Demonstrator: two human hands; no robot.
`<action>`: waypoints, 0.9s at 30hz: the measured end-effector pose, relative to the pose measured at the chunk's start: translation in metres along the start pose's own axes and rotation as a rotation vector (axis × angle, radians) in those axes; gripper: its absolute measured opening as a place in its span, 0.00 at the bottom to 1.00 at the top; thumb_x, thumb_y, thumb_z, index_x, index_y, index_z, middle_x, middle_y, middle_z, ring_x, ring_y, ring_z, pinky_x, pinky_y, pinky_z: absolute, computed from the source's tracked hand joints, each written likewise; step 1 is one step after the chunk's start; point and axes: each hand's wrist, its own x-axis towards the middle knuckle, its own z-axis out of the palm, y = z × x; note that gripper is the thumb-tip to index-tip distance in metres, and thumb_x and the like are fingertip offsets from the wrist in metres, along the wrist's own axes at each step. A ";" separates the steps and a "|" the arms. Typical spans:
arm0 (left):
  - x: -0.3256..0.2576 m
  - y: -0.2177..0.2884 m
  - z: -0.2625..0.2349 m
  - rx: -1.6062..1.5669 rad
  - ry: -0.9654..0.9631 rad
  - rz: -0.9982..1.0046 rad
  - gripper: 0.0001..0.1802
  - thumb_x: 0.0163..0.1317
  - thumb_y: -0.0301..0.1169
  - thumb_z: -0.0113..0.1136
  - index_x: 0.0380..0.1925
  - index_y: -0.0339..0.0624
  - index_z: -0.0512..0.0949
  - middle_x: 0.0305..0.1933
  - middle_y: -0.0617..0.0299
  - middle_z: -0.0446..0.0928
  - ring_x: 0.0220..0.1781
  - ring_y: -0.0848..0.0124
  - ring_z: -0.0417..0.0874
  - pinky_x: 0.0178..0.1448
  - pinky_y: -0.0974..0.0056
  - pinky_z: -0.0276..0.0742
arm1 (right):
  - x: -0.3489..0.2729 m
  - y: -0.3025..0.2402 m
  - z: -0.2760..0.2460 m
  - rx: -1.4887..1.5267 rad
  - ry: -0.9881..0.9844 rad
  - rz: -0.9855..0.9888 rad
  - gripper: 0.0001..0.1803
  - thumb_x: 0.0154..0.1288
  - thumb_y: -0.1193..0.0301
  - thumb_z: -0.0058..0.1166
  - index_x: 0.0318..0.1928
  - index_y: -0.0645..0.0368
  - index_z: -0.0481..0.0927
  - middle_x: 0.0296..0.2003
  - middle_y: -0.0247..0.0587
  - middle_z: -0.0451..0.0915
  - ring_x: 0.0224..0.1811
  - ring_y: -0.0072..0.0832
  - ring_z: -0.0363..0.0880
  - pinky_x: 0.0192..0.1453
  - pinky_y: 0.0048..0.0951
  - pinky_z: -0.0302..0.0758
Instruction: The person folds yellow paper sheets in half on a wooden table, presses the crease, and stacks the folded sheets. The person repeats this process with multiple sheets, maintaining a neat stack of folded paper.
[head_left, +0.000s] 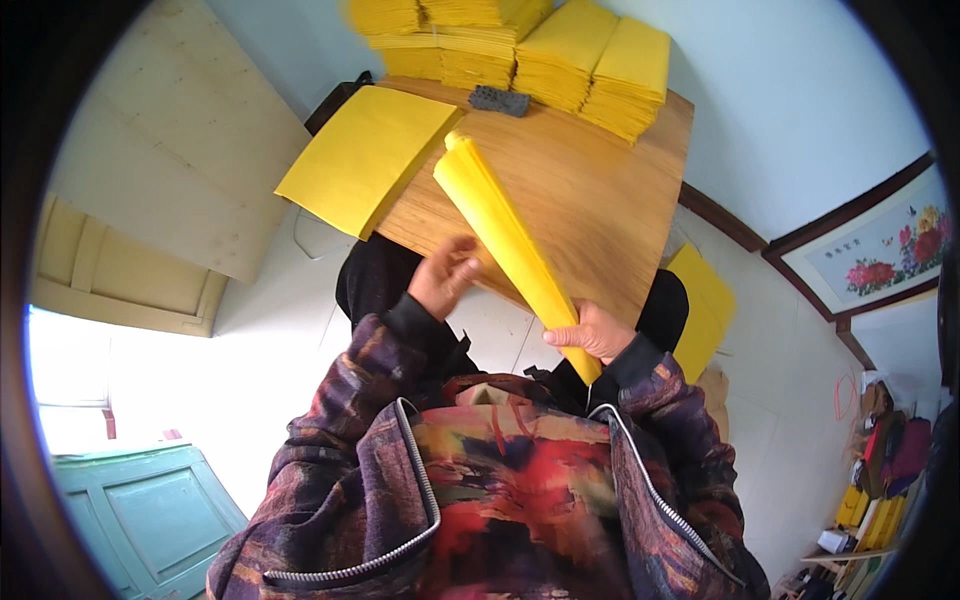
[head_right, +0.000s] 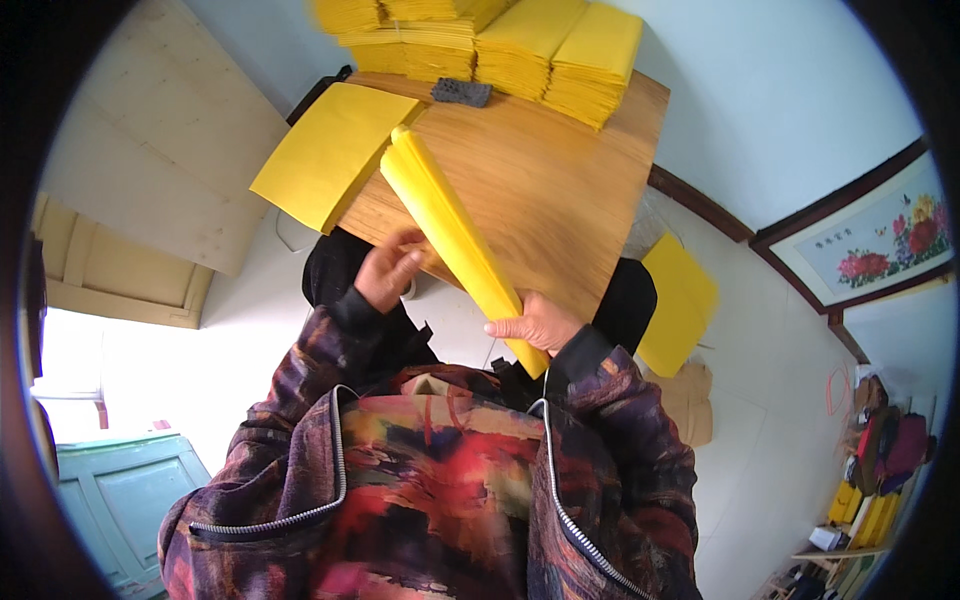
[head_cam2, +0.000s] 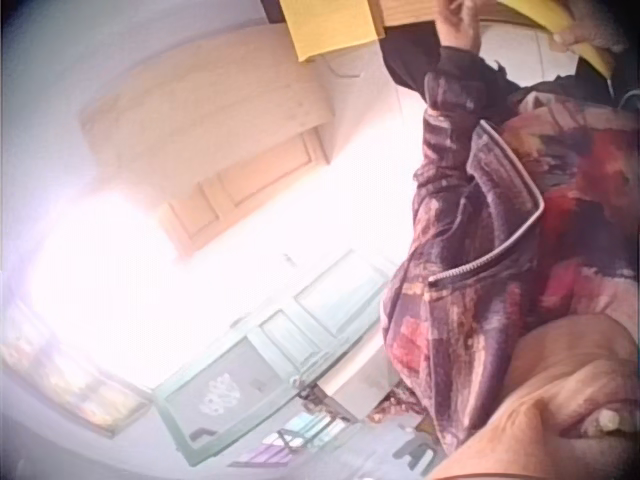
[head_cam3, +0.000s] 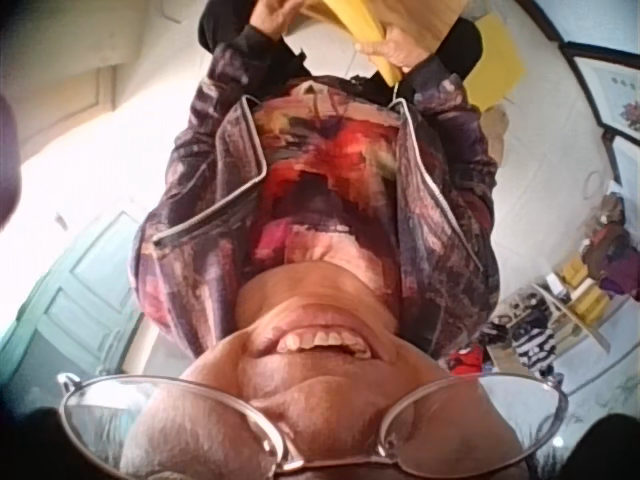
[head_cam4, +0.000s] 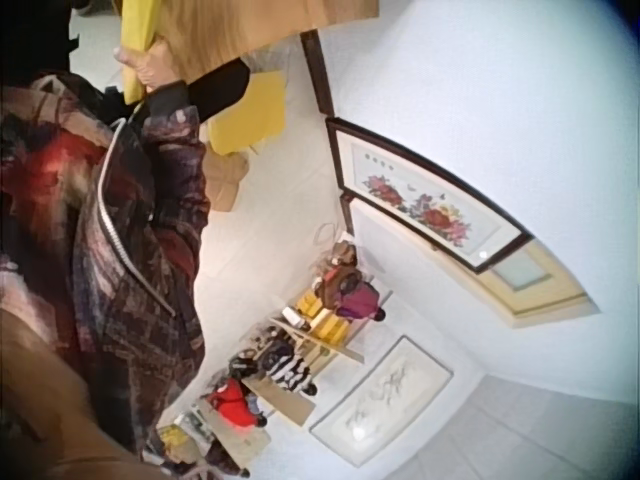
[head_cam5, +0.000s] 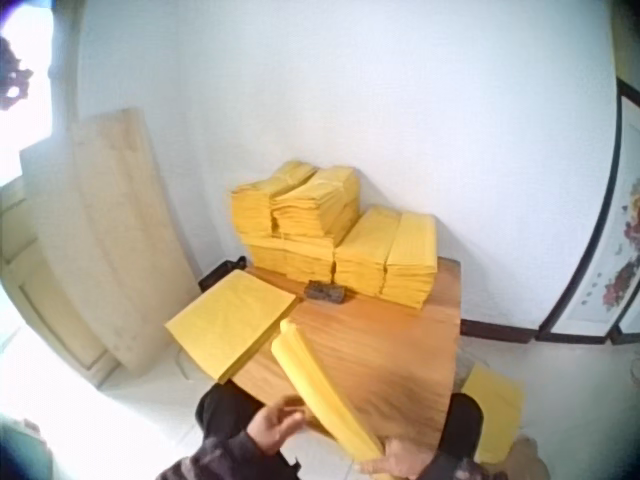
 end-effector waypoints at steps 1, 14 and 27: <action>-0.001 -0.006 0.006 -0.132 -0.131 -0.080 0.22 0.67 0.30 0.54 0.59 0.34 0.67 0.56 0.58 0.73 0.57 0.67 0.73 0.57 0.64 0.71 | 0.001 -0.001 0.002 0.005 -0.007 0.001 0.17 0.53 0.64 0.69 0.37 0.59 0.76 0.25 0.32 0.73 0.25 0.22 0.73 0.32 0.23 0.70; 0.007 -0.009 0.031 -0.953 -0.599 -0.092 0.32 0.57 0.32 0.60 0.63 0.42 0.64 0.65 0.56 0.67 0.66 0.60 0.68 0.67 0.53 0.63 | 0.004 -0.007 0.013 0.091 -0.146 0.041 0.18 0.54 0.63 0.68 0.37 0.59 0.74 0.25 0.32 0.72 0.24 0.21 0.72 0.30 0.23 0.70; 0.015 -0.010 0.051 -1.260 -0.709 0.017 0.26 0.52 0.37 0.69 0.47 0.40 0.70 0.45 0.55 0.73 0.57 0.55 0.74 0.61 0.48 0.70 | 0.007 -0.005 0.019 0.177 -0.327 0.063 0.21 0.55 0.61 0.68 0.40 0.59 0.73 0.27 0.33 0.73 0.25 0.20 0.73 0.31 0.22 0.71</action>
